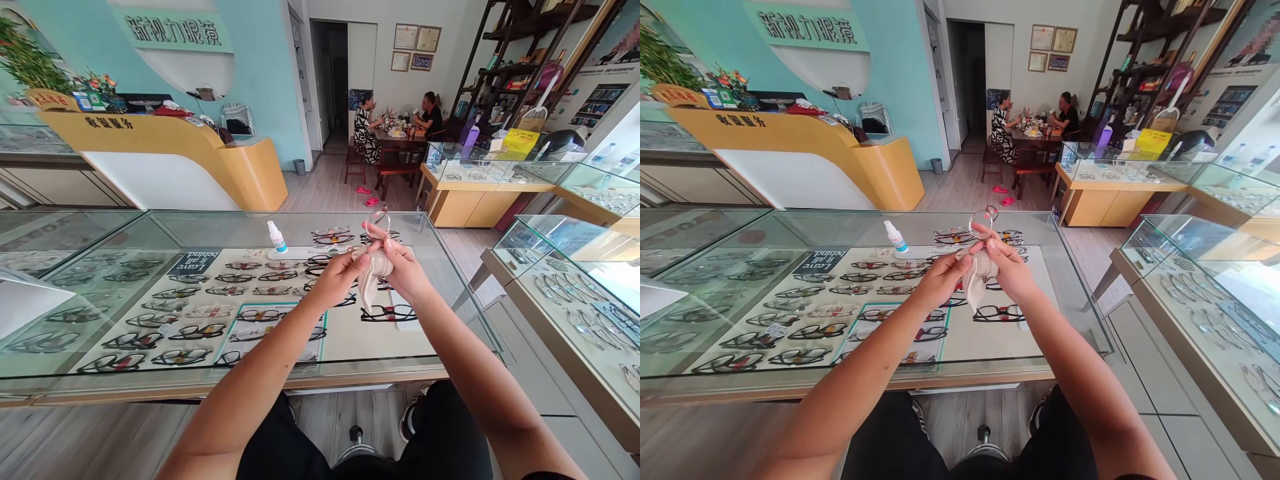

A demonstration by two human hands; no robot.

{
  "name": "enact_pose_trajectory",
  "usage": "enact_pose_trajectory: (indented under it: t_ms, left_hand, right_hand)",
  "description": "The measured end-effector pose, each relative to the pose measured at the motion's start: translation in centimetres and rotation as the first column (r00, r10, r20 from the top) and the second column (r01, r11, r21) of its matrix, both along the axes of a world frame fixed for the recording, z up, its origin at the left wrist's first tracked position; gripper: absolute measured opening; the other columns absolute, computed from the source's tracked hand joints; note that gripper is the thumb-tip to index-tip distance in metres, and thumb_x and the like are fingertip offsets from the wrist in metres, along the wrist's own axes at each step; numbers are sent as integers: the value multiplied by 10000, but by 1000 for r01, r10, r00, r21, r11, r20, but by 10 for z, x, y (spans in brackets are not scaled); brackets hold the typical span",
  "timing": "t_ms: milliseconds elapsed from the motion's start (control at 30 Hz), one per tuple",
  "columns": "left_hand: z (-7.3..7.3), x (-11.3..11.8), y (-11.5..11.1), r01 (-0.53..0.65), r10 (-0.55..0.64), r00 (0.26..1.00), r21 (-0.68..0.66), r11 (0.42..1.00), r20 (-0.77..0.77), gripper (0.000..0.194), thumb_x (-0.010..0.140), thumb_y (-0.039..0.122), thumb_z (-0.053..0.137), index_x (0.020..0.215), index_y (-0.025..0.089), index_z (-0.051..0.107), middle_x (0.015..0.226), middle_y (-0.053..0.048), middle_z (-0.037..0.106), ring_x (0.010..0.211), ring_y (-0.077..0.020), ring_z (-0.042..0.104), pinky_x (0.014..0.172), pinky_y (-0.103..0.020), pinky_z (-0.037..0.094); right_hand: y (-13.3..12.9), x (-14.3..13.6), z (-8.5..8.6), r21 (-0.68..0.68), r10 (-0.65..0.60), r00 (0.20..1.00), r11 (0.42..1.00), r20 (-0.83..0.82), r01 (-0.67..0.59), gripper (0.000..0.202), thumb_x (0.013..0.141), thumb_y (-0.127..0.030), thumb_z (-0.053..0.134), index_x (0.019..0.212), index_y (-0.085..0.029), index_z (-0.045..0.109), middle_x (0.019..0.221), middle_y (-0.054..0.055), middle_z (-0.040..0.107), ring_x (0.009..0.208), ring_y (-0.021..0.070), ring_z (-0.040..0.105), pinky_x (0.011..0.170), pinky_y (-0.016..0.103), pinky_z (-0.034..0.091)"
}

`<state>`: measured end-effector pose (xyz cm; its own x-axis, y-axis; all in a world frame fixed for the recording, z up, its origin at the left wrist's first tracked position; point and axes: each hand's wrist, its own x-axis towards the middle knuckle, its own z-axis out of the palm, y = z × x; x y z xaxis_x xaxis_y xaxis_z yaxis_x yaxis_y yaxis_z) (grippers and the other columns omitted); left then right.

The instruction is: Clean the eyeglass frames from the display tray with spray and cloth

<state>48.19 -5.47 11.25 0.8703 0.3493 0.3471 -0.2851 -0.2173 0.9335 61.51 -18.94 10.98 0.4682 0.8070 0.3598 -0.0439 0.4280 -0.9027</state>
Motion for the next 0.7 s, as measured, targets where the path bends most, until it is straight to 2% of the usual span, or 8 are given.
enact_pose_trajectory:
  t_ms: [100,200,300,400,500,633,700]
  left_hand:
    - [-3,3,-6,-28,29,999,-30,999,27,701,878,889,799,1072,224,911,726,-10,685,869,-233,667,953,-368,565]
    - [-6,5,-8,-95,100,993,-83,992,61,700,867,881,821,1098,226,912,828,-39,761,899,-230,698,975,-365,568]
    - [-11,6,-8,-137,148,986,-134,981,76,696,885,879,804,1051,210,894,847,-44,769,821,-196,661,838,-325,552]
    - [-14,6,-8,-190,203,977,-169,967,62,686,899,876,793,933,192,845,766,-18,710,695,-153,565,665,-291,471]
    - [-15,6,-8,-205,221,973,-199,958,62,684,891,868,807,814,191,761,703,-2,639,625,-131,499,590,-284,418]
    - [-14,6,-4,-189,210,976,-245,951,60,703,852,882,836,744,205,681,640,16,557,556,-113,430,526,-279,367]
    - [-13,7,-2,-199,217,975,-264,944,43,705,827,893,849,763,209,694,629,18,549,543,-112,419,508,-279,353]
  right_hand:
    - [4,-7,-1,-28,22,1000,999,-20,-22,507,968,-793,787,995,-294,870,1622,65,693,1447,347,622,1113,478,597]
    - [8,-14,-1,-19,30,997,999,-66,-31,522,921,-798,839,1048,-293,871,1625,68,698,1490,343,609,1165,461,584]
    - [10,-20,-1,-8,48,995,999,-87,-48,505,916,-785,849,1060,-302,869,1592,60,718,1512,333,609,1185,450,579]
    - [9,-22,-2,-35,53,998,998,-38,-54,418,972,-736,807,1066,-332,858,1527,48,748,1496,316,623,1131,425,606]
    - [6,-22,-1,-49,52,998,998,33,-50,357,1034,-677,752,1169,-364,856,1540,32,741,1491,304,625,1077,404,620]
    - [3,-18,-1,-39,52,995,998,90,-49,369,1059,-602,753,1347,-393,851,1618,4,714,1609,294,539,1215,447,555]
    - [3,-14,-1,-16,3,998,1000,64,-2,346,1019,-578,814,1308,-400,879,1598,-1,735,1627,302,529,1284,476,503]
